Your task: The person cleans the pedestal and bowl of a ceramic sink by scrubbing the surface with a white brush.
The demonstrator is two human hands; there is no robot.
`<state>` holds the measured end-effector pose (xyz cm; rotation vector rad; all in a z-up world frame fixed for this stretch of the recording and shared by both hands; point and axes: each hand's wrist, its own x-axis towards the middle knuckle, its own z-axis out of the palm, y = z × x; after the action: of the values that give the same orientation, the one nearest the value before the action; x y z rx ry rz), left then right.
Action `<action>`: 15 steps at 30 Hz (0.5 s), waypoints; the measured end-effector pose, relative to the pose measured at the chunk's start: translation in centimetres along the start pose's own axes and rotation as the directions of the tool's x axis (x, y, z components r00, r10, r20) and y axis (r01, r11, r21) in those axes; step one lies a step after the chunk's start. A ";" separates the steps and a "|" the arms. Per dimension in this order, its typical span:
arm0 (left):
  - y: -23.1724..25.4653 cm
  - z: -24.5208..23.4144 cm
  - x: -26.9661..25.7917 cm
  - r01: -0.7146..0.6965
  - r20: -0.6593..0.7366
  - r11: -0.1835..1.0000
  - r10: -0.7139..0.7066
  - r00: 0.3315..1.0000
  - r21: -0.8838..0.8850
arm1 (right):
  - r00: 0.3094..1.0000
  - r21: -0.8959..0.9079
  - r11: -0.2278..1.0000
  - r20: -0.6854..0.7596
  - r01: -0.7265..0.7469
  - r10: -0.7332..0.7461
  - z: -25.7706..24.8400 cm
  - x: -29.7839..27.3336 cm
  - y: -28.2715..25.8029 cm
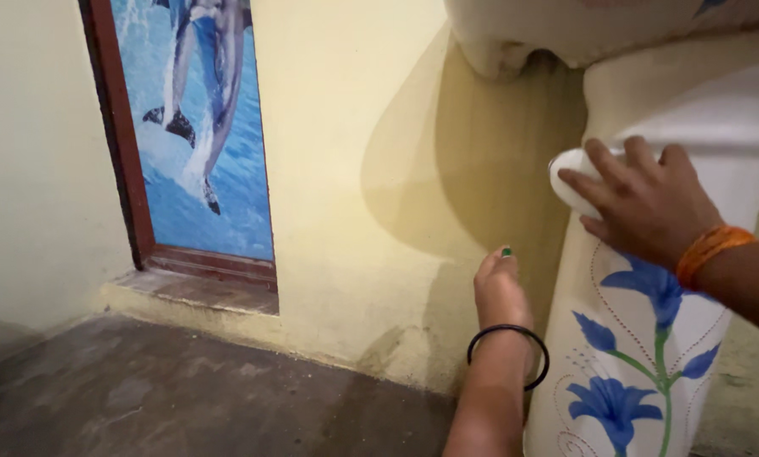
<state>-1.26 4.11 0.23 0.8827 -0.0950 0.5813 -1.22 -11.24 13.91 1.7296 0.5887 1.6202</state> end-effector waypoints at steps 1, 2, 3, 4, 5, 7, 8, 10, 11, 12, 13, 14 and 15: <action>-0.1 0.2 -0.1 0.012 0.003 0.999 -0.012 1.000 -0.034 | 0.998 0.028 1.000 0.057 -0.006 0.004 0.1 0.1 0.0; -0.2 0.3 -0.1 0.015 0.001 0.999 -0.015 1.000 -0.035 | 0.993 0.053 0.998 0.115 -0.015 0.009 0.1 0.1 0.0; -0.3 0.3 -0.1 0.062 -0.017 0.998 -0.062 0.998 -0.002 | 0.993 0.054 0.998 0.117 -0.012 0.005 0.2 0.1 -0.2; -0.3 0.1 0.0 0.108 -0.038 0.994 -0.106 0.994 0.032 | 0.993 0.040 0.999 0.114 -0.015 0.011 0.4 0.2 -0.6; -0.5 -0.3 0.0 0.109 -0.042 0.993 -0.108 0.993 0.034 | 0.994 0.026 0.999 0.111 -0.019 0.016 0.5 0.4 -1.1; -0.9 -0.8 0.5 0.089 -0.048 0.994 -0.086 0.995 0.063 | 0.993 0.021 0.999 0.115 -0.029 0.026 0.9 0.8 -2.1; -1.2 -1.1 0.7 0.088 -0.057 0.994 -0.084 0.995 0.063 | 0.992 0.024 0.999 0.125 -0.035 0.032 1.0 0.8 -3.0; -1.7 -1.4 1.1 0.032 -0.009 0.999 -0.032 0.999 -0.025 | 0.980 0.046 0.998 0.196 -0.030 0.020 1.1 0.6 -4.5; -1.7 -1.7 1.2 0.028 -0.018 0.999 -0.028 0.999 -0.023 | 0.963 0.061 0.998 0.270 -0.029 0.011 1.2 0.4 -5.2; -1.7 -1.8 1.3 0.051 -0.027 0.999 -0.052 0.998 -0.010 | 0.963 0.069 0.997 0.268 -0.028 0.008 1.3 0.0 -5.9; -1.6 -2.0 1.3 0.076 -0.036 0.997 -0.075 0.996 0.003 | 0.957 0.082 0.997 0.290 -0.011 -0.013 1.4 -0.2 -6.6; -1.6 -2.2 1.2 0.076 -0.039 0.997 -0.076 0.996 0.005 | 0.949 0.092 0.996 0.314 0.004 -0.033 1.6 -0.6 -7.2; -1.4 -2.4 1.0 0.082 -0.046 0.997 -0.081 0.996 0.010 | 0.949 0.096 0.995 0.314 0.004 -0.034 1.7 -1.0 -8.1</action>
<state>-0.03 5.68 -1.97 0.8799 -0.0142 0.5262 1.31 -6.90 7.32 1.9941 0.5293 1.2818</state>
